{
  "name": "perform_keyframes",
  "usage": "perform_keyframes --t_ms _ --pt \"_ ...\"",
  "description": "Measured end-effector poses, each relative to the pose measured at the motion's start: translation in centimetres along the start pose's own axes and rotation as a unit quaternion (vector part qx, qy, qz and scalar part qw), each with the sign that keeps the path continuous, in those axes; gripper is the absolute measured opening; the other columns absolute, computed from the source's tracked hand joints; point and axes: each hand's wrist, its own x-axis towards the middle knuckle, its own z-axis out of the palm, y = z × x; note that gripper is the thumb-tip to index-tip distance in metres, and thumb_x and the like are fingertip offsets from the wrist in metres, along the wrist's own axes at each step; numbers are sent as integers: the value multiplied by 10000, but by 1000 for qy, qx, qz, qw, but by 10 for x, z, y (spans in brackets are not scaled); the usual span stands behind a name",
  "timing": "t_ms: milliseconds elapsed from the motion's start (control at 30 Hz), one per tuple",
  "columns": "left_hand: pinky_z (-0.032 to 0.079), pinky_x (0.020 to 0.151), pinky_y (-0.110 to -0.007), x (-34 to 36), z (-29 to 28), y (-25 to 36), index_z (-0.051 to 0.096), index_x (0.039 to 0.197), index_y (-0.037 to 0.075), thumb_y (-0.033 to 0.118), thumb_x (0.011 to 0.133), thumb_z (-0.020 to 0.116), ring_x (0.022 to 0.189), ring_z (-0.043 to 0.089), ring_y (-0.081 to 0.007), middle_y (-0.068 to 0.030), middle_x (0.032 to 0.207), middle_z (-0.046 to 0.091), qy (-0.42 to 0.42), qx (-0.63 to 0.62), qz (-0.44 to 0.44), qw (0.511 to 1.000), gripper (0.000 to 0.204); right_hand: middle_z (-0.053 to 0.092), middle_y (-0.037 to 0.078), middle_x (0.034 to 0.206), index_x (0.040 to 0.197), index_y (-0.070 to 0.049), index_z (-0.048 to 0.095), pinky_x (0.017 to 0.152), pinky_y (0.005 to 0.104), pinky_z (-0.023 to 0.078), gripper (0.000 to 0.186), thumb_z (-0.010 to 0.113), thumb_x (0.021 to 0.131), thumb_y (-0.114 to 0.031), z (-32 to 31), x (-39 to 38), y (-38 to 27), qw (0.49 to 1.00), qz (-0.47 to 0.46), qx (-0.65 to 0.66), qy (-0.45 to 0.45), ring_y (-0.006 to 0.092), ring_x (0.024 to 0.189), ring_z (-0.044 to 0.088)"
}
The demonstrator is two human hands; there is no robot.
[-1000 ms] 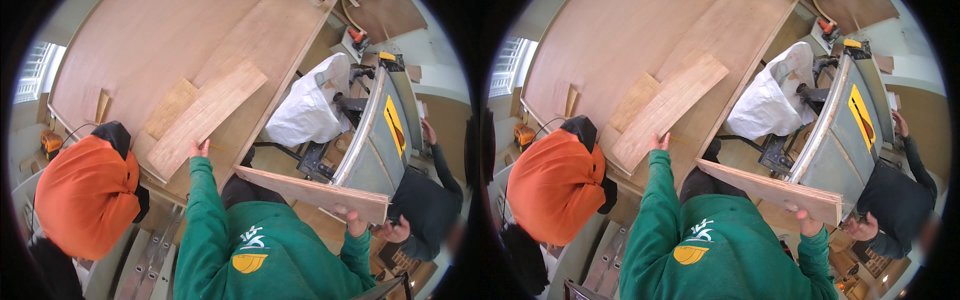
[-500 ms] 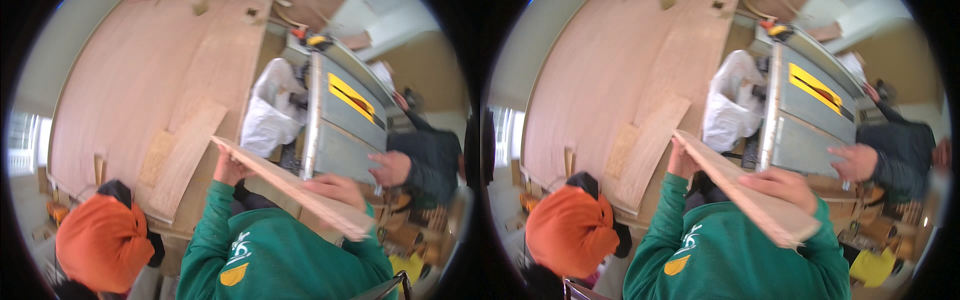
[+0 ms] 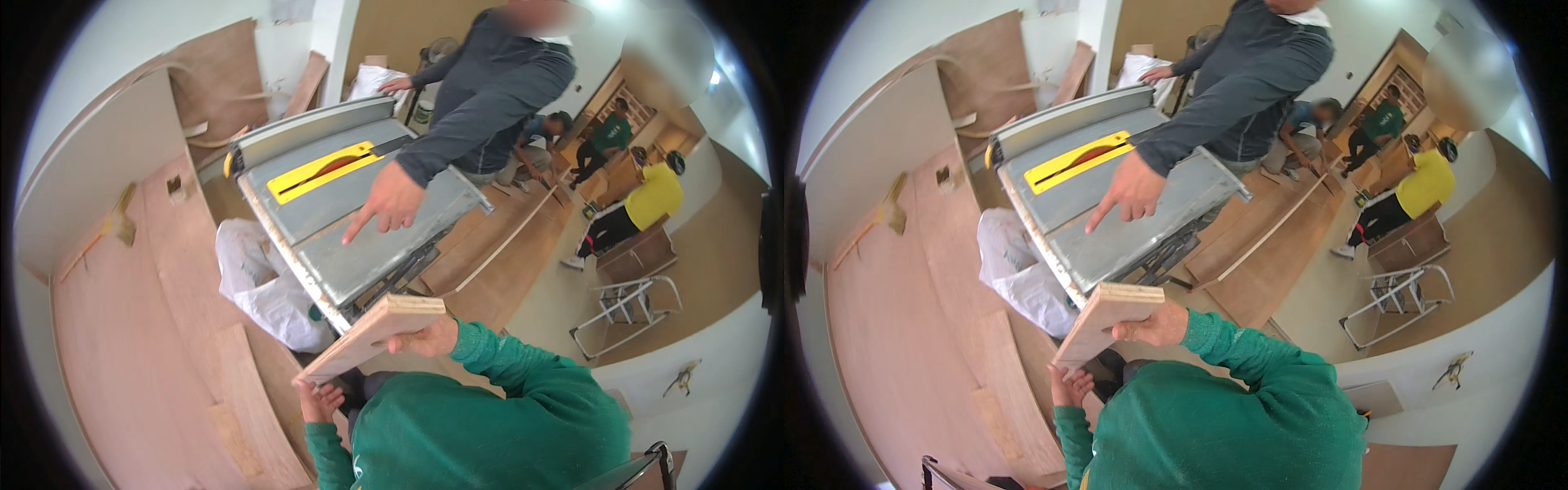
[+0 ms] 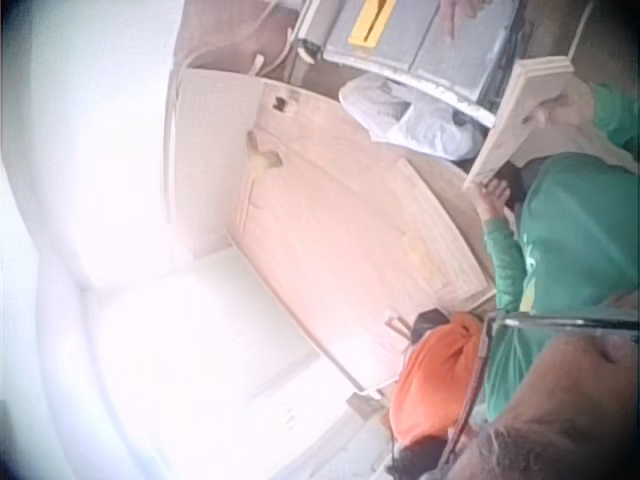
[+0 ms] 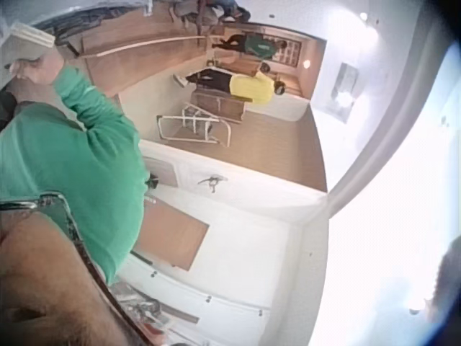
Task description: The person feeds wooden planks into a table saw operated by another worker, then stacks the cut pieces on a nearby surface. The person handles multiple planks one at a time and places them in a pile after cutting.
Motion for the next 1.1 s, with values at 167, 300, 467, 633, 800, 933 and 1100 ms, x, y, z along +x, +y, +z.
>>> perform_keyframes --t_ms 167,300,467,633,800,933,1100 --pt "524 717 -399 -5 14 -24 455 1268 36 319 700 784 872 588 -283 -173 1056 494 -82 362 232 899 714 629 56 938 1230 -33 463 566 238 492 572 701 813 -346 -26 -24 1 982 124 98 103 83 702 559" --pt "474 882 -425 -17 54 -39 447 1332 149 312 576 855 978 545 -369 -214 1064 472 -86 555 362 744 874 633 75 921 1186 -25 532 616 280 507 561 717 789 -375 -31 -40 5 991 -12 -70 110 145 698 582" --pt "475 778 -429 -7 81 -82 530 1209 117 254 784 673 914 564 -368 -176 1030 536 -25 524 260 810 469 640 96 955 1084 -25 609 736 320 492 369 698 816 -262 -52 -66 53 981 9 -177 -73 208 849 611" --pt "485 652 -411 -2 55 -141 620 949 43 243 796 670 687 599 -323 -178 754 609 60 524 208 824 257 629 53 800 1032 -42 624 609 299 482 326 685 829 -290 -56 -57 203 979 164 -82 -90 141 666 586" --pt "462 510 -314 -48 -7 -221 623 797 4 248 833 668 538 566 -184 -103 623 584 189 410 57 890 250 631 31 722 967 -48 626 570 274 488 376 689 802 -379 -33 4 380 935 311 -80 -152 111 584 581" --pt "458 511 -244 -77 -45 -276 618 868 -6 207 871 626 568 529 -94 -30 679 582 297 196 45 933 213 658 36 827 1038 -40 630 585 265 501 435 746 753 -347 -11 11 467 920 376 -49 -97 116 643 603" --pt "467 548 -241 -88 -66 -306 621 927 -1 177 880 608 584 534 -94 -31 715 593 350 168 26 921 184 649 54 1025 1130 -35 612 655 256 540 521 807 691 -237 -8 32 516 913 395 65 -78 130 796 632"
